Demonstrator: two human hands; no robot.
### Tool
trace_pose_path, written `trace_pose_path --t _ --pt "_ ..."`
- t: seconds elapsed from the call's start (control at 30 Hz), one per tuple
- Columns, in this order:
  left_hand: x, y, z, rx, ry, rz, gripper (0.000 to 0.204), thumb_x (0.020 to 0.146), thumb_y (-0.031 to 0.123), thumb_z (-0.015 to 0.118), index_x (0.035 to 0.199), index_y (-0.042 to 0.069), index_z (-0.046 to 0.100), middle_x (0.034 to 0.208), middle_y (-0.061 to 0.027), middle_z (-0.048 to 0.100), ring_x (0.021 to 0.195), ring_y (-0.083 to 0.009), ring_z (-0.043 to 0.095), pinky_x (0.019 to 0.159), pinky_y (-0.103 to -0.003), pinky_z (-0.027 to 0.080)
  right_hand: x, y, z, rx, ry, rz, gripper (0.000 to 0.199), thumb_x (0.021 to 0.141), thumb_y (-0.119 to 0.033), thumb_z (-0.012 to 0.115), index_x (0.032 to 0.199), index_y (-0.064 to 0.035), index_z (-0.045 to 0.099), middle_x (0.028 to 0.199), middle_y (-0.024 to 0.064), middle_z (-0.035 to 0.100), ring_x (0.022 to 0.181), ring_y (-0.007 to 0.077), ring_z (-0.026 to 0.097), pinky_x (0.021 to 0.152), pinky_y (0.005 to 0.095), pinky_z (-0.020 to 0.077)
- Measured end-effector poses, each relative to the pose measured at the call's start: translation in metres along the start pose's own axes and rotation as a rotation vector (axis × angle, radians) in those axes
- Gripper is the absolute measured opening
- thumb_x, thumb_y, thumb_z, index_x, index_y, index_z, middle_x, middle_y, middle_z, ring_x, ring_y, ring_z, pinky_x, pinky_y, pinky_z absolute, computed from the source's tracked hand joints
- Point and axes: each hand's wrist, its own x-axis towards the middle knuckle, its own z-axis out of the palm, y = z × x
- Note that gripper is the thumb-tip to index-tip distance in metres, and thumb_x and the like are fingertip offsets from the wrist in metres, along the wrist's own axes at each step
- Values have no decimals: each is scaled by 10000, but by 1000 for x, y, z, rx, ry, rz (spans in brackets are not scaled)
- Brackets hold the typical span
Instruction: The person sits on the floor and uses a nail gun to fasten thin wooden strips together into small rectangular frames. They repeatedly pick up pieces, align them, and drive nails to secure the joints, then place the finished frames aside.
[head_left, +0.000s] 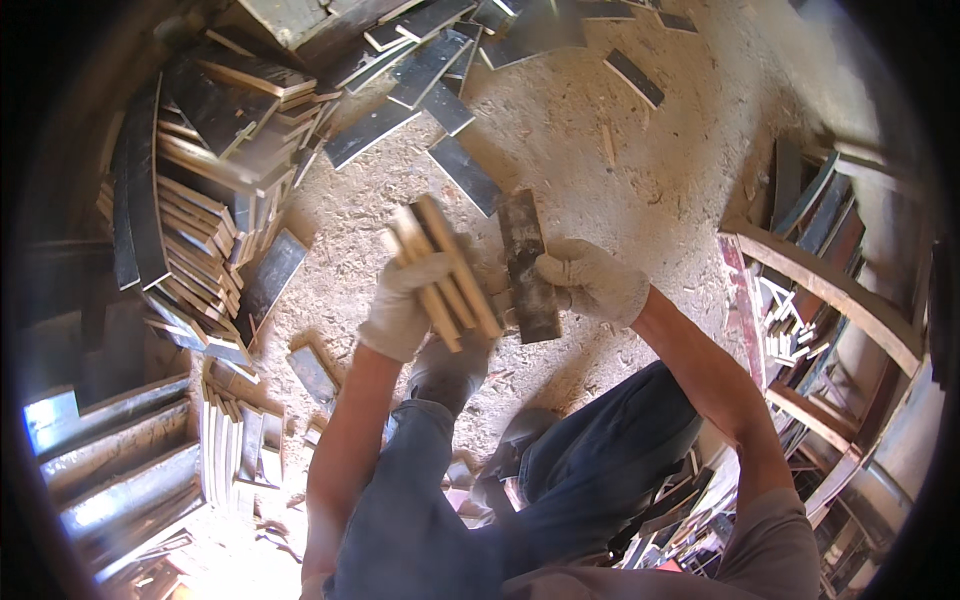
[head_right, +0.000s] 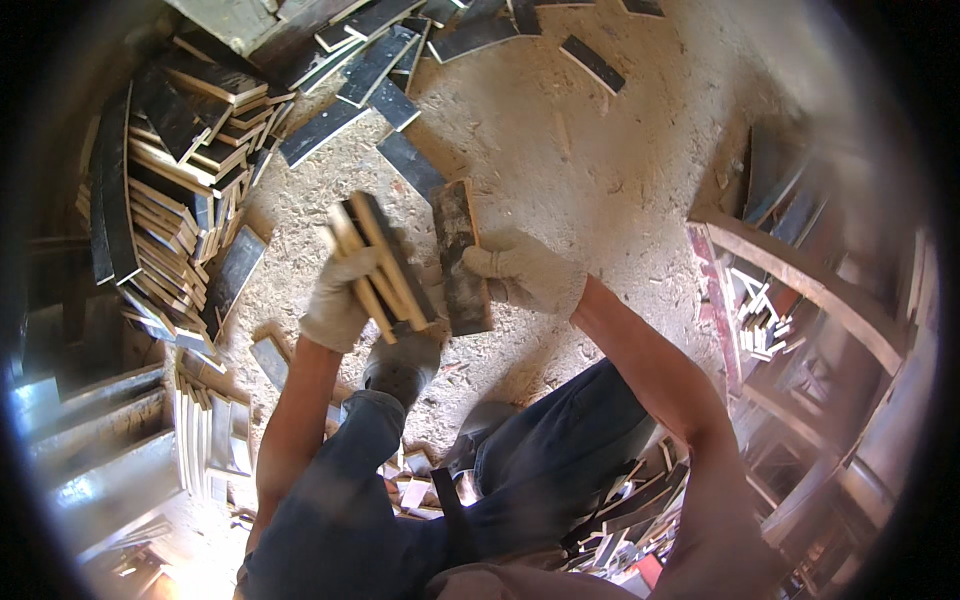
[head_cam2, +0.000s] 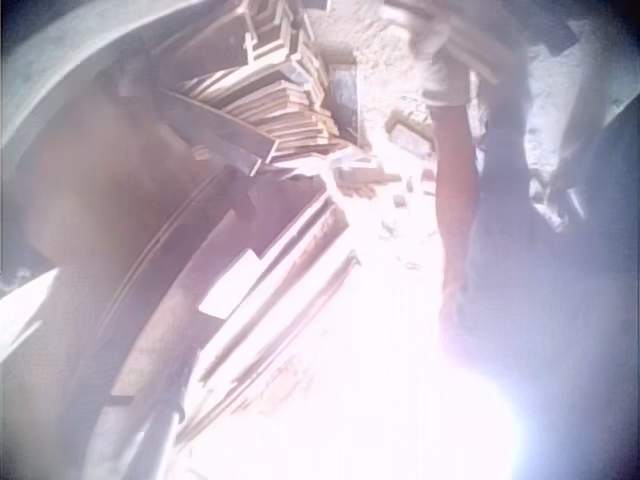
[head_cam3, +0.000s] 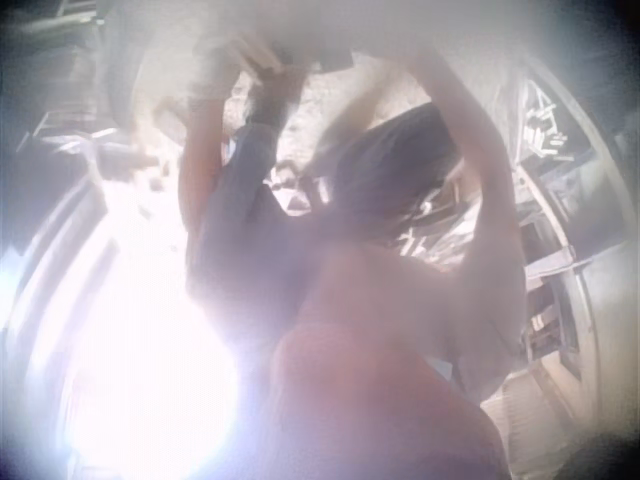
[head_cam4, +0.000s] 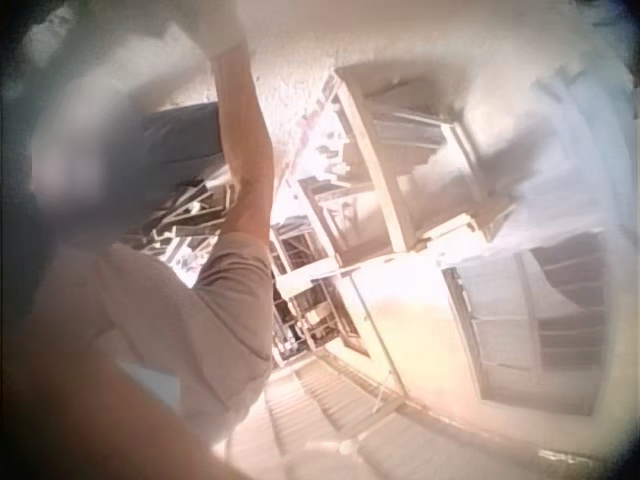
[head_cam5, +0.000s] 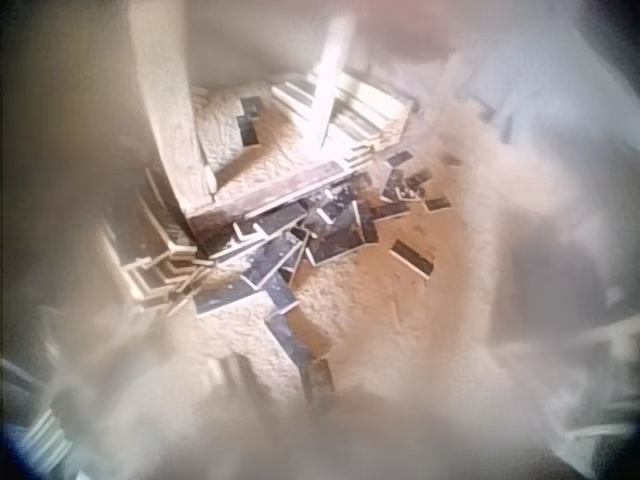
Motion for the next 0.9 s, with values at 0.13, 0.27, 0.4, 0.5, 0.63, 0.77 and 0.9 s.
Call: trace_pose_path --t 0.13,0.27,0.4,0.5,0.63,0.77,0.9 --pt "-36 33 -31 -160 1 263 754 784 218 802 1442 5 504 1302 -157 657 1176 -310 674 1024 -553 576 22 15 8 -260 86 -87 279 1013 -214 658 1126 40 683 935 70 696 849 161 688 737 356 584" --pt "-81 63 -45 -254 27 433 826 790 239 854 1487 14 473 1383 -197 628 1230 -349 654 1022 -583 559 82 78 67 -1314 372 -619 144 957 -174 628 906 -44 667 762 149 697 666 364 674 594 471 511" --pt "-93 70 -73 -73 282 395 470 807 54 824 1242 -31 668 1176 -192 729 1092 -327 719 1002 -502 586 65 132 143 -1383 -492 -289 318 919 -412 703 1058 -133 768 977 156 746 916 350 720 850 463 551" --pt "-104 76 -52 184 307 432 373 819 28 822 1166 -34 698 1061 -137 755 965 -250 735 924 -378 599 65 125 125 -1340 -116 -461 348 884 -415 730 1029 -100 771 960 168 744 898 344 714 853 478 537" --pt "-120 59 -13 207 397 438 409 843 66 827 1211 -27 675 1131 -133 738 1016 -255 726 932 -399 600 104 41 61 -1743 612 -752 417 859 -404 763 1073 -57 675 907 170 701 828 357 665 794 486 511" --pt "-97 36 14 204 364 296 451 870 71 806 1271 1 614 1118 -105 717 1032 -260 712 909 -418 602 145 -2 0 -1905 883 -611 531 811 -367 800 1187 -38 621 1002 178 684 897 363 660 788 490 505" --pt "-93 27 7 232 463 250 412 881 34 766 1262 -1 615 1116 -115 711 1016 -261 710 893 -410 602 134 10 2 -1765 662 -611 554 798 -301 782 1275 -75 615 1028 198 681 973 400 665 827 557 513"
